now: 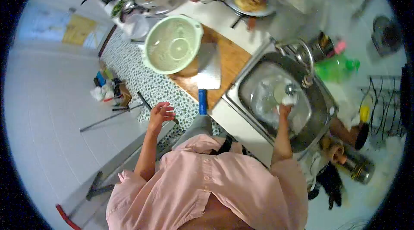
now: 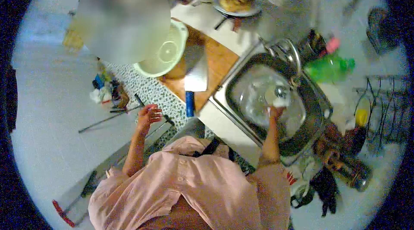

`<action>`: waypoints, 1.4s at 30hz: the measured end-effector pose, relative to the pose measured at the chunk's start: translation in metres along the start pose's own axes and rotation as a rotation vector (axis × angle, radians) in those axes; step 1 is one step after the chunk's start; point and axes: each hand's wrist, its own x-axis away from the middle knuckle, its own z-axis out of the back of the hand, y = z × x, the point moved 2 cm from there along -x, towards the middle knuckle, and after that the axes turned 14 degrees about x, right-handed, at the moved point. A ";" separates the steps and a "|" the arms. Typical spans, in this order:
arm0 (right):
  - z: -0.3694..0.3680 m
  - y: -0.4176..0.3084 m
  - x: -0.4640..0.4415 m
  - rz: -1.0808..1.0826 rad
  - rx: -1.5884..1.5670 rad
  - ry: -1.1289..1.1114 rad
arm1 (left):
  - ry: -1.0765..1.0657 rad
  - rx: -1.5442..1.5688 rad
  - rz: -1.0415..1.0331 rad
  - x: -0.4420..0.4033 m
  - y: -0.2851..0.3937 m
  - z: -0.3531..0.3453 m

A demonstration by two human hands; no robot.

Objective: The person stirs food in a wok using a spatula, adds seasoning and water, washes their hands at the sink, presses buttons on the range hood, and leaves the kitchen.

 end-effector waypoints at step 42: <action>0.331 -0.224 0.198 0.161 -1.209 0.007 | -0.062 0.317 0.091 -0.118 -0.049 0.328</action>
